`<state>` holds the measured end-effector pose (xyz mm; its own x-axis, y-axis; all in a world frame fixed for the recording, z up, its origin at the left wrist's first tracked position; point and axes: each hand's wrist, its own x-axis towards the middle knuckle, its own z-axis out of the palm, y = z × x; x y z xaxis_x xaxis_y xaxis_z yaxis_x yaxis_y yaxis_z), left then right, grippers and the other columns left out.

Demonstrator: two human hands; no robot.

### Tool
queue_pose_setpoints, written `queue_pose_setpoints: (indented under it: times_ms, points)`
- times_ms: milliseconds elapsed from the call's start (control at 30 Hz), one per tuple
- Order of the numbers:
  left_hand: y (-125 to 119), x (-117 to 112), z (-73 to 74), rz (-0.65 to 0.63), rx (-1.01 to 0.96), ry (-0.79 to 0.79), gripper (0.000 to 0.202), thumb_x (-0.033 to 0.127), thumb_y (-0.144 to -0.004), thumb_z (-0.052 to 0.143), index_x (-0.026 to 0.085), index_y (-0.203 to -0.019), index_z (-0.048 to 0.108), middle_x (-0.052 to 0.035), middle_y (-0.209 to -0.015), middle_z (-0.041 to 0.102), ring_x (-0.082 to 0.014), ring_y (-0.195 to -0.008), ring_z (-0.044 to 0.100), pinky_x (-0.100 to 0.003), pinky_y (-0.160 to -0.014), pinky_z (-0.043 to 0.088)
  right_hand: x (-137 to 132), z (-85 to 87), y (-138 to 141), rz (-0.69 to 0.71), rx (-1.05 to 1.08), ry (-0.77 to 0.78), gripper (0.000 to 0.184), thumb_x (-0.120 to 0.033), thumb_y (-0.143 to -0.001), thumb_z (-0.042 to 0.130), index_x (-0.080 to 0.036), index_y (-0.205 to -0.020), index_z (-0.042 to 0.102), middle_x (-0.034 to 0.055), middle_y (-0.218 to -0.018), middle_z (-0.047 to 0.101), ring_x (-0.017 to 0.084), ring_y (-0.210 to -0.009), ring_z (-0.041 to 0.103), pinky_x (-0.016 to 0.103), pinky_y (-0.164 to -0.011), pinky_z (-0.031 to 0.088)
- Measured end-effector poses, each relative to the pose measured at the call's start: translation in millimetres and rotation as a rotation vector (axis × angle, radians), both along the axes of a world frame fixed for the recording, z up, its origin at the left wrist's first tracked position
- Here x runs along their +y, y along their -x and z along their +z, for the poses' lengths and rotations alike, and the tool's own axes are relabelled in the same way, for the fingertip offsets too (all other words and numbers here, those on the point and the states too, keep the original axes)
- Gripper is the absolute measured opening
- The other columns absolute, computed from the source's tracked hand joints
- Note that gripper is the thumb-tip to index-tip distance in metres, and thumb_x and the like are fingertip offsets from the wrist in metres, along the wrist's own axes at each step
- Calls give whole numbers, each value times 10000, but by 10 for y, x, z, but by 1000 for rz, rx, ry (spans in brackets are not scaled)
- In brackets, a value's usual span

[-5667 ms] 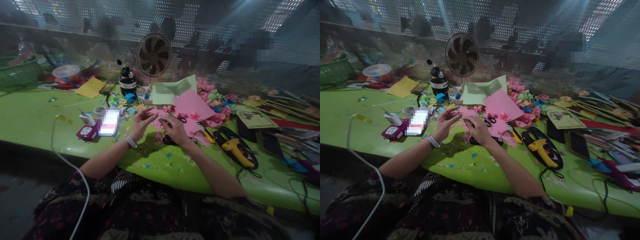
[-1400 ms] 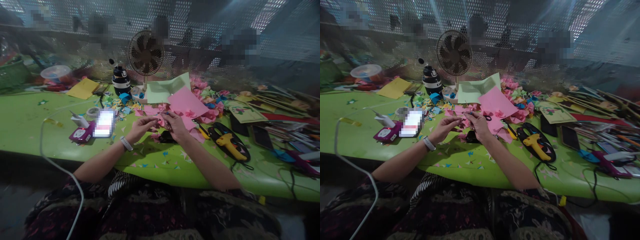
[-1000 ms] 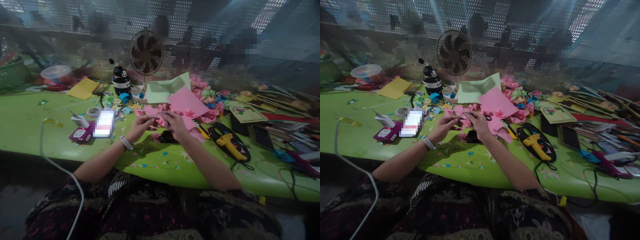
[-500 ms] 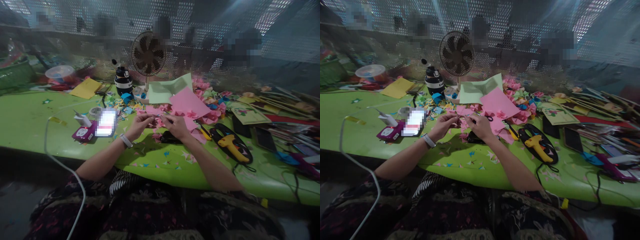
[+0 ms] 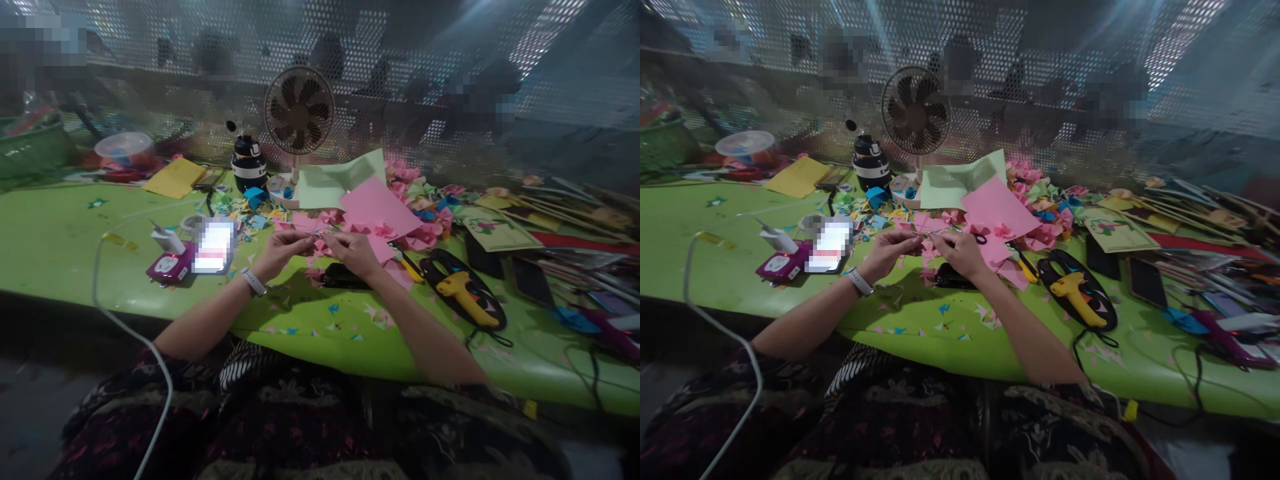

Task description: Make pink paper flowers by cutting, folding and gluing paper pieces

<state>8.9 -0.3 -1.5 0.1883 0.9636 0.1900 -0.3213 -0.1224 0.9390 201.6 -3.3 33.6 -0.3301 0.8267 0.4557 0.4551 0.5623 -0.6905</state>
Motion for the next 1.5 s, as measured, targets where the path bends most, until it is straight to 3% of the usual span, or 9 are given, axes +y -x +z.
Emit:
queue_pose_setpoints:
  times_ms: [200,633,867,1133,1267,1333,1400,1500]
  points:
    - [-6,5,-21,9,-10,-35,363,466,-629,914,180,-829,813,-65,-745,771,-140,-645,706,-304,-687,609,-9,15,8,25,8,19,514,-597,-912,528,-174,-636,621,21,-630,608,138,-597,532,263,-582,402]
    - [-13,-23,13,-3,-25,-42,353,462,-638,910,175,-814,804,-59,-730,760,-134,-626,688,-301,-665,597,1,-16,-10,19,-6,34,469,-530,-918,540,-166,-656,675,42,-651,674,159,-615,601,274,-602,435]
    - [-22,-20,-9,36,-5,-86,337,475,-668,890,168,-702,754,-29,-651,717,-111,-582,646,-264,-616,554,-5,-22,6,61,-28,67,515,-564,-935,505,-171,-656,687,37,-666,673,150,-653,618,260,-634,452]
    - [-55,-37,-10,50,-35,-47,379,496,-623,910,176,-773,773,-20,-688,728,-116,-612,659,-266,-635,557,11,1,-19,119,-73,102,547,-592,-946,473,-170,-649,653,31,-654,644,146,-640,587,267,-640,432]
    - [-56,-46,7,70,-49,-43,389,501,-609,915,170,-736,754,-10,-651,709,-110,-590,644,-255,-623,538,-15,28,-35,160,-95,111,506,-496,-989,445,-189,-606,568,11,-596,579,143,-605,543,278,-633,426]
    - [-50,-47,21,108,-55,-53,384,501,-614,911,170,-699,736,-1,-620,690,-103,-573,629,-247,-613,523,-33,23,-25,158,-86,79,372,-422,-973,502,-179,-733,650,24,-698,653,148,-644,572,283,-667,454]
    - [-42,-40,29,155,-65,-67,388,505,-620,906,170,-666,714,8,-597,667,-97,-557,612,-241,-601,507,-43,-4,-1,143,-49,14,230,-368,-929,589,-179,-973,711,57,-905,733,166,-744,631,299,-732,496]
    - [-36,-20,28,214,-90,-91,407,508,-619,906,170,-635,680,19,-576,635,-88,-541,586,-234,-583,491,-31,-67,37,145,-20,-106,264,-333,-919,629,-203,-1135,709,101,-1106,747,215,-939,682,356,-848,537]
